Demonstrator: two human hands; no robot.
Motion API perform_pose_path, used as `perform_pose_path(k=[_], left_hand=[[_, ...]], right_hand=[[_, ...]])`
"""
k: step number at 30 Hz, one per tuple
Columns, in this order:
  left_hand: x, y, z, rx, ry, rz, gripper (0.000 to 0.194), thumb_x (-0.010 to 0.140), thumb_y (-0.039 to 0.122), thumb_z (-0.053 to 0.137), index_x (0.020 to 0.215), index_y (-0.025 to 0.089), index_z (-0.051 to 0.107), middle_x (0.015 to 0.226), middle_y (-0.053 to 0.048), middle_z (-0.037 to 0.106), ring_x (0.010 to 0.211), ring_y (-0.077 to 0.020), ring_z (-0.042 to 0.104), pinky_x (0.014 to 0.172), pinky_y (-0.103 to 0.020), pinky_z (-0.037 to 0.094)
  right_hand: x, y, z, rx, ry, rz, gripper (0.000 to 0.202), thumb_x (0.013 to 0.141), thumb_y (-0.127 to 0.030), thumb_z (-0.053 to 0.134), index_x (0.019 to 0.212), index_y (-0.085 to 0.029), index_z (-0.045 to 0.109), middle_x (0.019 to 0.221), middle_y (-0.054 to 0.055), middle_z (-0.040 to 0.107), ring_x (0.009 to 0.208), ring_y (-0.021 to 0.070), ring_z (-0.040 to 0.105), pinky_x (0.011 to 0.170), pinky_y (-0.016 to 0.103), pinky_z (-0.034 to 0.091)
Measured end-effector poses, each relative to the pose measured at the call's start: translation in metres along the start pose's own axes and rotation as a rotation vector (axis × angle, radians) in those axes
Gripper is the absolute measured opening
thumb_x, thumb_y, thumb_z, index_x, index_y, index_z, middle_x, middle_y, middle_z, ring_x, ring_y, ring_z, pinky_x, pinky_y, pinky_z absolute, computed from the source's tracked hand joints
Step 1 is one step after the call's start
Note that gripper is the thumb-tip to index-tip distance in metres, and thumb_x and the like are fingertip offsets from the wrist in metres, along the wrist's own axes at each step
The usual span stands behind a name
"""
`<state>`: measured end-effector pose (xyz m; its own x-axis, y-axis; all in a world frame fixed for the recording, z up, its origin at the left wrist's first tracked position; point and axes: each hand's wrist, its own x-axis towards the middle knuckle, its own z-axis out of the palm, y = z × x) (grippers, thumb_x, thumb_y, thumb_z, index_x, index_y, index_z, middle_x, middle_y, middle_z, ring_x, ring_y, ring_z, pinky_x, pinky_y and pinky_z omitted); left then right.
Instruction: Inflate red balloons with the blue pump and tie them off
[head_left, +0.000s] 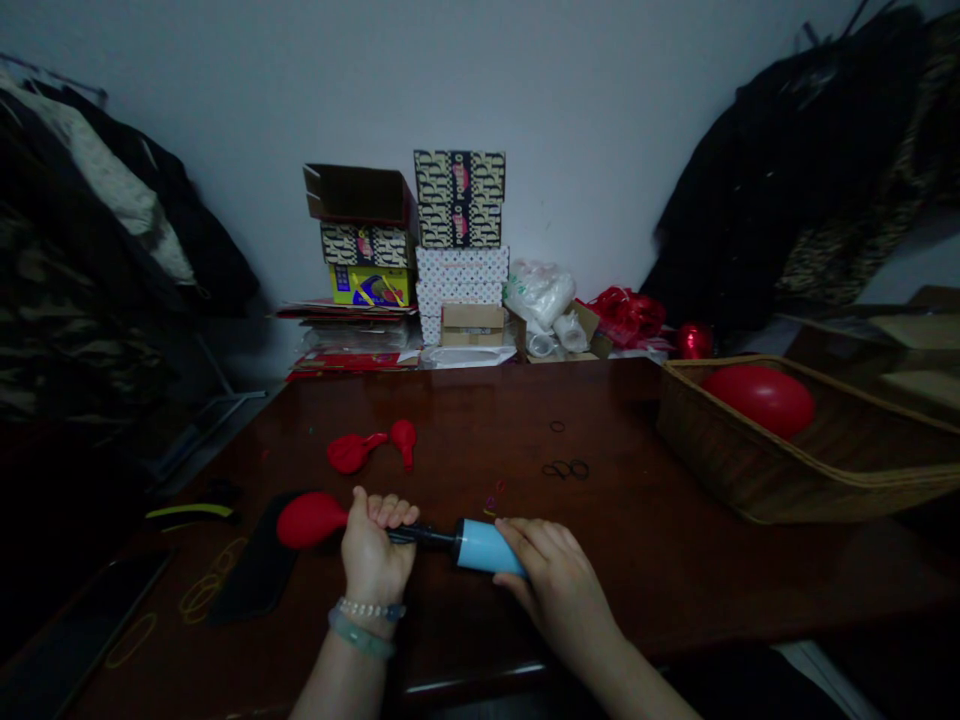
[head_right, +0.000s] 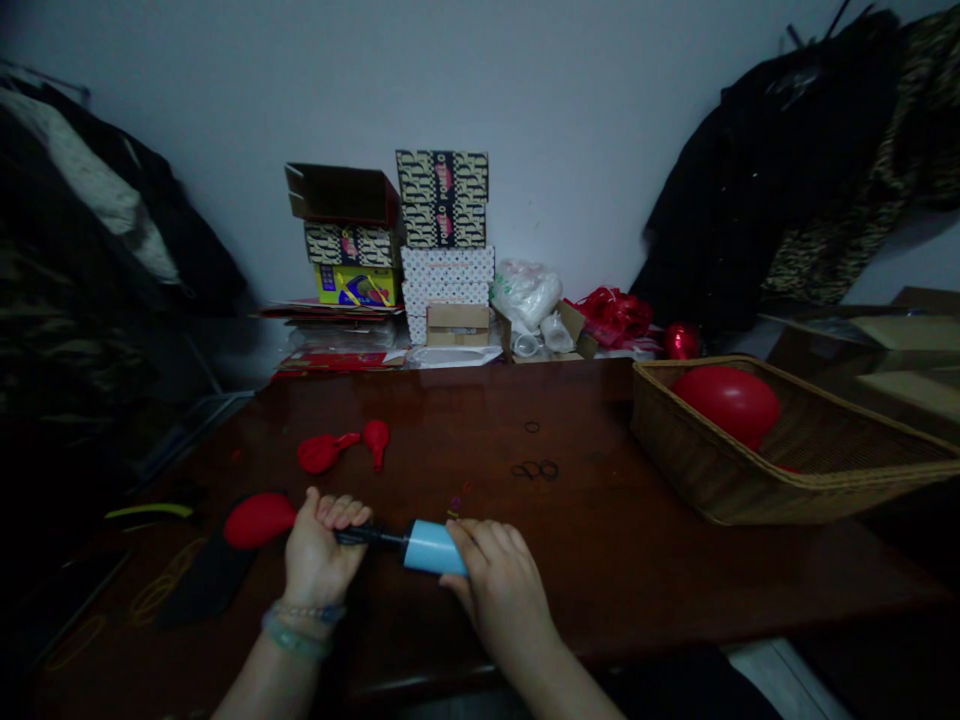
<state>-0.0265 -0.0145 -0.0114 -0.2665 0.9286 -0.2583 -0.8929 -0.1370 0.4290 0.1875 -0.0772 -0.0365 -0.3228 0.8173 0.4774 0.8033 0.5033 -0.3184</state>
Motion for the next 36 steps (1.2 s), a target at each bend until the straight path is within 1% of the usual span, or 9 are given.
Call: perform_pose_path(k=[4, 7, 12, 17, 22, 26, 31, 34, 36], left_hand=[[0.004, 0.012, -0.002, -0.003, 0.007, 0.023, 0.040, 0.094, 0.028, 0.041, 0.058, 0.020, 0.026, 0.045, 0.007, 0.027, 0.036, -0.0070, 0.029, 0.041, -0.022, 0.028], [0.004, 0.011, -0.001, -0.015, 0.007, 0.020, 0.040, 0.094, 0.028, 0.041, 0.058, 0.020, 0.025, 0.044, 0.007, 0.026, 0.036, -0.0069, 0.029, 0.041, -0.022, 0.028], [0.000, -0.005, -0.001, -0.023, -0.017, -0.013, 0.039, 0.092, 0.026, 0.045, 0.058, 0.020, 0.027, 0.045, 0.007, 0.027, 0.037, -0.0069, 0.030, 0.041, -0.022, 0.029], [-0.006, -0.022, 0.001, -0.024, -0.003, -0.060, 0.042, 0.091, 0.029, 0.049, 0.057, 0.019, 0.027, 0.045, 0.007, 0.026, 0.037, -0.0067, 0.028, 0.041, -0.023, 0.028], [-0.011, -0.029, 0.004, -0.009, 0.009, -0.064, 0.043, 0.091, 0.032, 0.049, 0.056, 0.019, 0.027, 0.045, 0.007, 0.026, 0.037, -0.0065, 0.028, 0.041, -0.023, 0.028], [-0.010, -0.022, 0.005, 0.003, -0.002, -0.038, 0.042, 0.091, 0.030, 0.048, 0.057, 0.019, 0.027, 0.045, 0.007, 0.026, 0.037, -0.0067, 0.028, 0.041, -0.023, 0.029], [-0.002, 0.000, 0.002, -0.009, 0.015, 0.005, 0.040, 0.093, 0.027, 0.042, 0.057, 0.020, 0.026, 0.045, 0.007, 0.026, 0.036, -0.0069, 0.029, 0.041, -0.023, 0.028], [0.003, 0.010, -0.001, -0.011, 0.028, 0.027, 0.039, 0.094, 0.027, 0.040, 0.058, 0.020, 0.025, 0.045, 0.007, 0.027, 0.036, -0.0070, 0.029, 0.041, -0.023, 0.028], [0.005, 0.012, -0.003, -0.013, 0.031, 0.027, 0.039, 0.094, 0.026, 0.040, 0.058, 0.020, 0.025, 0.044, 0.008, 0.027, 0.035, -0.0069, 0.029, 0.041, -0.022, 0.028]], right_hand=[[0.000, 0.004, -0.001, 0.001, 0.007, -0.014, 0.049, 0.081, -0.027, 0.068, 0.127, -0.023, 0.052, 0.119, 0.009, 0.062, 0.104, 0.0254, 0.057, 0.090, 0.043, 0.045], [-0.001, 0.005, 0.000, -0.028, 0.008, -0.010, 0.050, 0.080, -0.026, 0.070, 0.126, -0.022, 0.053, 0.118, 0.009, 0.062, 0.103, 0.0251, 0.057, 0.089, 0.042, 0.046], [-0.003, 0.003, 0.003, -0.065, 0.008, -0.008, 0.052, 0.078, -0.025, 0.071, 0.127, -0.022, 0.053, 0.116, 0.009, 0.063, 0.101, 0.0247, 0.057, 0.087, 0.041, 0.046], [-0.004, -0.002, 0.005, -0.033, 0.013, 0.003, 0.051, 0.080, -0.023, 0.069, 0.128, -0.023, 0.052, 0.115, 0.009, 0.063, 0.099, 0.0251, 0.057, 0.086, 0.042, 0.046], [-0.005, -0.003, 0.006, -0.015, 0.013, 0.004, 0.053, 0.078, -0.021, 0.070, 0.128, -0.023, 0.052, 0.116, 0.009, 0.063, 0.098, 0.0254, 0.057, 0.085, 0.042, 0.046], [-0.003, -0.001, 0.003, -0.004, -0.001, -0.003, 0.050, 0.080, -0.023, 0.069, 0.127, -0.023, 0.052, 0.117, 0.009, 0.063, 0.100, 0.0256, 0.057, 0.086, 0.042, 0.046], [0.000, 0.003, -0.002, -0.022, 0.013, -0.018, 0.048, 0.082, -0.027, 0.068, 0.127, -0.024, 0.052, 0.119, 0.009, 0.062, 0.103, 0.0251, 0.057, 0.090, 0.041, 0.045], [0.001, 0.004, -0.004, -0.027, 0.005, -0.024, 0.050, 0.080, -0.026, 0.070, 0.126, -0.022, 0.053, 0.119, 0.009, 0.062, 0.103, 0.0247, 0.057, 0.090, 0.041, 0.046], [0.001, 0.005, -0.003, -0.031, -0.005, -0.020, 0.052, 0.078, -0.025, 0.072, 0.126, -0.021, 0.053, 0.118, 0.009, 0.063, 0.103, 0.0250, 0.057, 0.089, 0.041, 0.046]])
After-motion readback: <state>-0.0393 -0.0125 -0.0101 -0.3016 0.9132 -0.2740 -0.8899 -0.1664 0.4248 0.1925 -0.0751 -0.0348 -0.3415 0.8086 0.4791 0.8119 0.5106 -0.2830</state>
